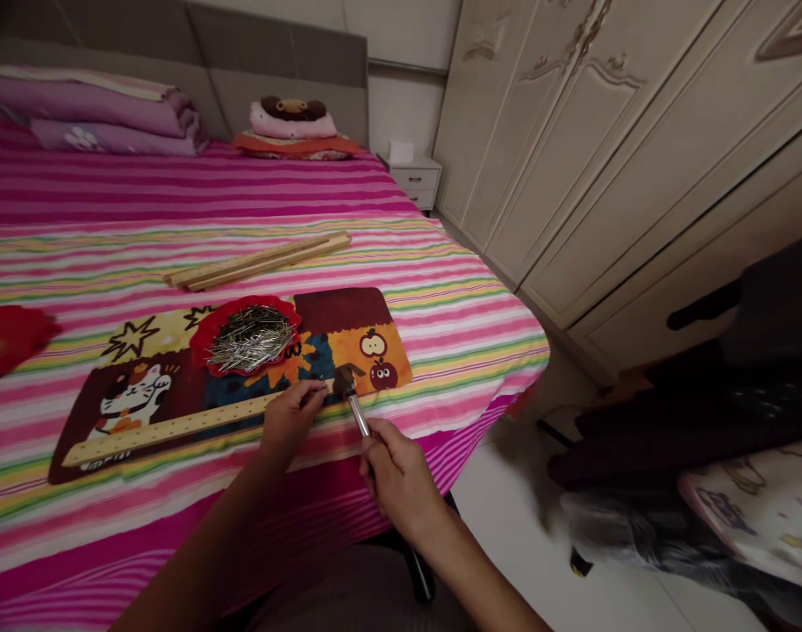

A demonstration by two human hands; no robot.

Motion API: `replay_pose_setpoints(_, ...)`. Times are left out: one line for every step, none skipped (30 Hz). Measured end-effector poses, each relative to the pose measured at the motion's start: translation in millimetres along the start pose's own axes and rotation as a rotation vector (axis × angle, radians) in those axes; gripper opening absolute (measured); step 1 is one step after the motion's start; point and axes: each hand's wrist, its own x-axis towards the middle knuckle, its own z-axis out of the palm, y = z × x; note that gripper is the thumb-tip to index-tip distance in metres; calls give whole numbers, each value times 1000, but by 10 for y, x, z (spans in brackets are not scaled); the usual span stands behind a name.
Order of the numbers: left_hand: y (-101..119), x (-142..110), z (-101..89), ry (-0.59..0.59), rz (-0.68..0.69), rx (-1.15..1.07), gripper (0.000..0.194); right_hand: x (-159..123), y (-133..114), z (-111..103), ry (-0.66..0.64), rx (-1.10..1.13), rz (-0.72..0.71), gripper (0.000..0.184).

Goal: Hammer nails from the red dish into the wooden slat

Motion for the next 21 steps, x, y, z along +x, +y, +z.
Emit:
replay_pose_setpoints(-7, -4, 2, 0, 13, 4, 14, 36, -42, 30, -6, -13, -16, 25)
replay_pose_setpoints(-13, -7, 1, 0, 22, 7, 14, 75, -73, 57, -8, -35, -37, 24)
replay_pose_setpoints(-18, -8, -1, 0, 29, 11, 14, 116, -92, 79, -10, -69, -59, 23)
replay_pose_setpoints(-22, -7, -4, 0, 32, 21, 14, 154, -98, 97, -13, -114, -83, 22)
replay_pose_setpoints(-24, -5, -7, -1, 29, 34, 13, 187, -94, 109, -21, -163, -103, 20)
replay_pose_setpoints(-25, -4, -9, -4, 22, 49, 13, 212, -83, 117, -32, -208, -116, 18)
replay_pose_setpoints(-26, -3, -8, -7, 13, 61, 13, 225, -70, 121, -44, -239, -118, 17)
replay_pose_setpoints(-26, -3, -4, -9, 5, 70, 13, 226, -59, 123, -56, -249, -110, 17)
replay_pose_setpoints(-25, -6, 3, -10, -1, 74, 14, 213, -51, 121, -66, -237, -95, 17)
replay_pose_setpoints(-22, -11, 12, -8, -3, 76, 14, 189, -49, 117, -72, -211, -76, 18)
replay_pose_setpoints(-19, -16, 19, -6, -5, 75, 15, 156, -50, 110, -73, -176, -57, 18)
replay_pose_setpoints(-15, -20, 22, -10, -7, 71, 15, 117, -54, 98, -70, -141, -40, 18)
replay_pose_setpoints(-12, -21, 15, -20, -10, 62, 16, 76, -57, 80, -66, -110, -27, 19)
replay_pose_setpoints(-11, -14, -7, -34, -14, 49, 16, 35, -59, 56, -61, -83, -16, 21)
replay_pose_setpoints(-13, 1, -47, -44, -21, 40, 17, -2, -56, 27, -54, -58, -6, 23)
replay_pose_setpoints(-16, 29, -108, -37, -31, 41, 18, -34, -49, -8, -41, -34, 1, 26)
replay_pose_setpoints(-22, 70, -189, -5, -44, 64, 20, -61, -38, -45, -24, -13, 5, 29)
replay_pose_setpoints(-29, 123, -286, 45, -60, 113, 21, -81, -23, -82, -4, 4, 7, 31)
replay_pose_setpoints(-36, 188, -394, 113, -77, 187, 23, -95, -5, -117, 16, 16, 7, 33)
replay_pose_setpoints(-42, 261, -505, 165, -98, 284, 24, -102, 16, -148, 36, 22, 7, 35)
replay_pose_setpoints(-44, 338, -610, 184, -118, 390, 25, -106, 39, -174, 51, 23, 9, 36)
